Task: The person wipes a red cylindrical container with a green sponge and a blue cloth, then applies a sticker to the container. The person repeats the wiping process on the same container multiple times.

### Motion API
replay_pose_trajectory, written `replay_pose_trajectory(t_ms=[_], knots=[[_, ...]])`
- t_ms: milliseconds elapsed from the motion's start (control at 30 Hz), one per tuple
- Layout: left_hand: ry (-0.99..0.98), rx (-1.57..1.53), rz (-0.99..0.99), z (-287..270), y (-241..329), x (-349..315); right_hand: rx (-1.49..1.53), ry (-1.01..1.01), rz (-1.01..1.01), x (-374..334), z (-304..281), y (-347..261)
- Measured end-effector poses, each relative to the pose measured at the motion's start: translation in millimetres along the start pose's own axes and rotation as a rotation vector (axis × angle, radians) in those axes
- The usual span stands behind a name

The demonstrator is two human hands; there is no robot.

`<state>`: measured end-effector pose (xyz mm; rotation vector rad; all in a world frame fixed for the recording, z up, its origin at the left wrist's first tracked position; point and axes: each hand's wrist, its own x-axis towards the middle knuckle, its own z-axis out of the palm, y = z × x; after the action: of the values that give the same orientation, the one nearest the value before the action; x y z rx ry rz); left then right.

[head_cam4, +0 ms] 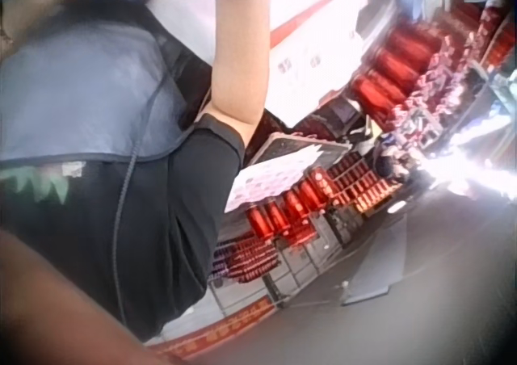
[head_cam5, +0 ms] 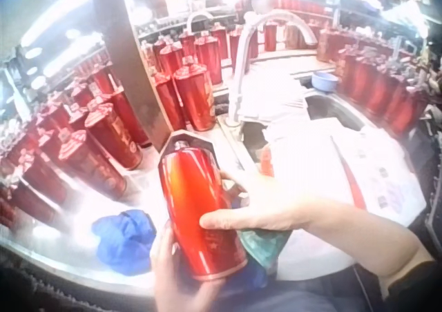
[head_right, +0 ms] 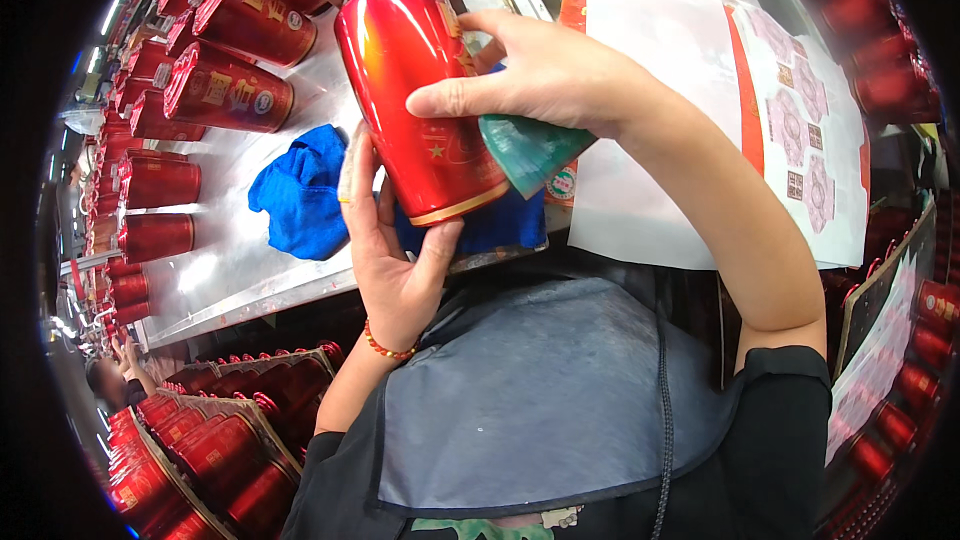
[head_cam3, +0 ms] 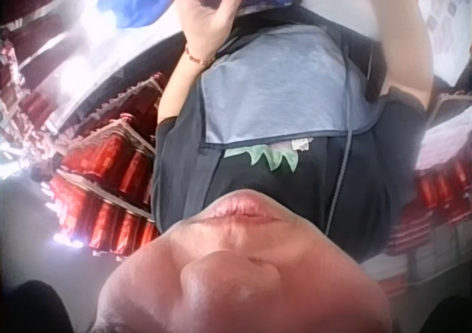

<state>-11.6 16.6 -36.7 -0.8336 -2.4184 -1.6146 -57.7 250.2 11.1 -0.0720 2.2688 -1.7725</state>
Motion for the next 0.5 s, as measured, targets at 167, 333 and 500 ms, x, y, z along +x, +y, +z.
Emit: replay_pose_trajectory(t_ms=[167, 333, 500], knots=[[-0.098, -0.254, -0.229, -11, 11, 3, 0.125, -0.016, 0.051, -2, 6, -4], [-0.075, -0.442, -0.295, -5, 17, 7, 0.2, -0.009, 0.021, 2, 9, 2], [-0.08, -0.511, -0.28, -5, 21, 11, 0.206, -0.007, 0.033, 0, 8, -4]])
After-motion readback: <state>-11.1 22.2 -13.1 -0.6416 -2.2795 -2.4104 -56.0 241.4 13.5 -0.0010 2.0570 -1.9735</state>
